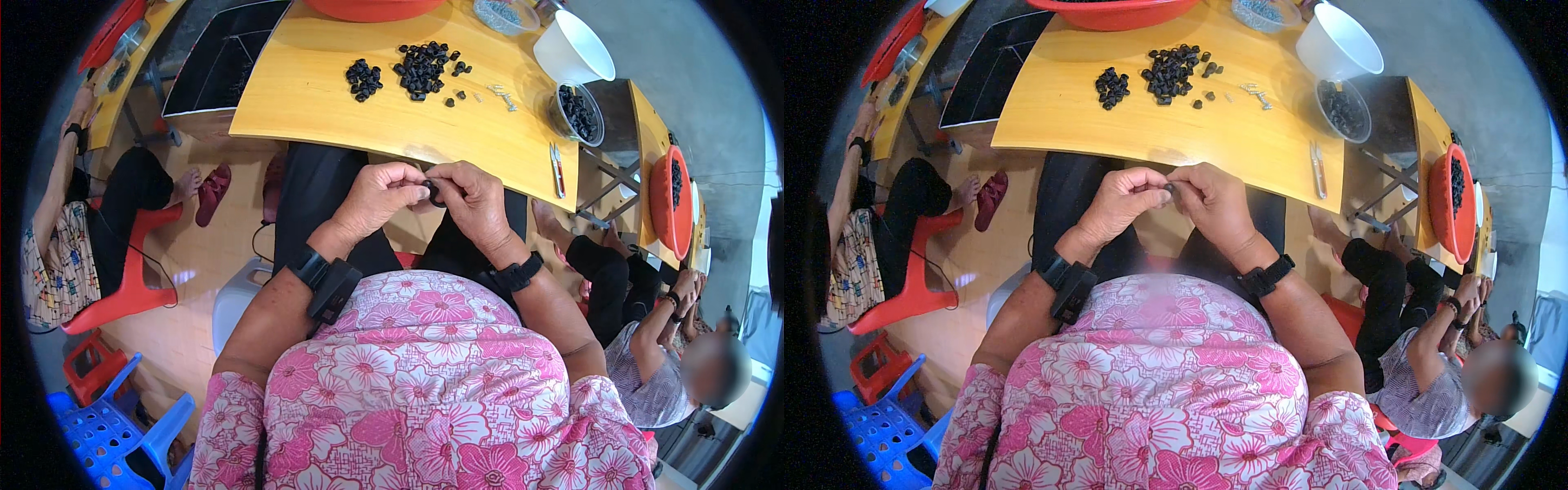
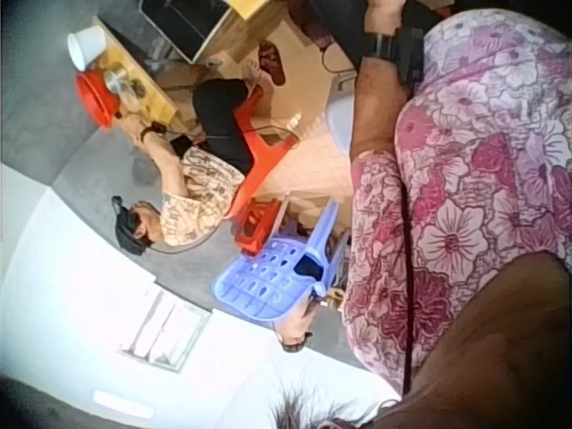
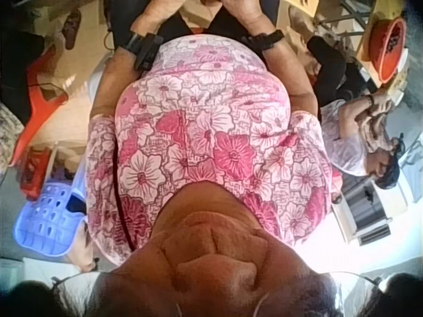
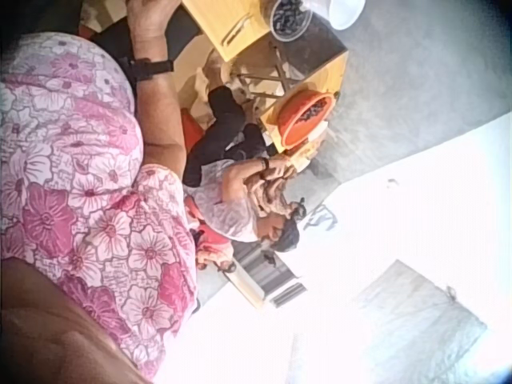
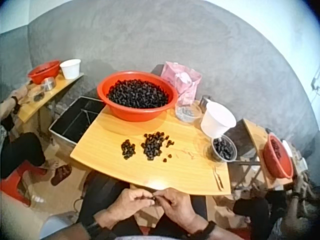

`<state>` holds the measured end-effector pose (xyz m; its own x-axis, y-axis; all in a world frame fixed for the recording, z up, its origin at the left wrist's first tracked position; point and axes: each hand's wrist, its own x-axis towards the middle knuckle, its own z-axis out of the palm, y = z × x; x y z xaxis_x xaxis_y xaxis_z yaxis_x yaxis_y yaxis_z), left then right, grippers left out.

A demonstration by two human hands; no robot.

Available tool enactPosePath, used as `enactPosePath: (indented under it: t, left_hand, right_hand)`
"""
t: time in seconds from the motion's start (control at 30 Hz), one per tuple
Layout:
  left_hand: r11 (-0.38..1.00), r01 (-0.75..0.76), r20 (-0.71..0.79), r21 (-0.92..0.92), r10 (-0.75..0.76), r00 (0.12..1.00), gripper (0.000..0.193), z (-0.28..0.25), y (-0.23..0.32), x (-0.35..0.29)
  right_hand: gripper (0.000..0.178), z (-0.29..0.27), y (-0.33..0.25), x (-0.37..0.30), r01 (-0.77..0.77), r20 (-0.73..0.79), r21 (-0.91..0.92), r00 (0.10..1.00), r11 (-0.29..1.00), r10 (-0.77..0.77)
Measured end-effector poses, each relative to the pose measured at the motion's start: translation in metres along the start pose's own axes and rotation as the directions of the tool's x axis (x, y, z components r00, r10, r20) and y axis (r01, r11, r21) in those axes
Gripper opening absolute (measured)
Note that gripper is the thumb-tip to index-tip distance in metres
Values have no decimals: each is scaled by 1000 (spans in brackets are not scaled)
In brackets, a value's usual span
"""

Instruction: Manually joining small black plastic components together.

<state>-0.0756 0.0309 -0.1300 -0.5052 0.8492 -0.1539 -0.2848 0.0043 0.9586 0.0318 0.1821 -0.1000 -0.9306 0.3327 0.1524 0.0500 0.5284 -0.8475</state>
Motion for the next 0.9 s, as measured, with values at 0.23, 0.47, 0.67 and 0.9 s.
enactPosePath:
  t: [0.23,0.47,0.67,0.9]
  left_hand:
    - [999,-20,-7,-42,20,1000,15,-1,-7,6]
    - [993,19,-27,-115,-22,999,16,0,-5,0]
    - [989,15,-34,-147,-21,999,16,-1,-6,2]
    - [984,20,-24,-179,-25,999,17,-1,-10,8]
  right_hand:
    - [17,-6,4,2,208,-3,-168,977,963,-212]
    - [23,-14,-5,10,446,124,-373,893,814,-432]
    - [18,-25,10,48,142,-140,-322,971,936,-195]
    - [21,-21,24,91,8,-211,-335,974,942,-83]
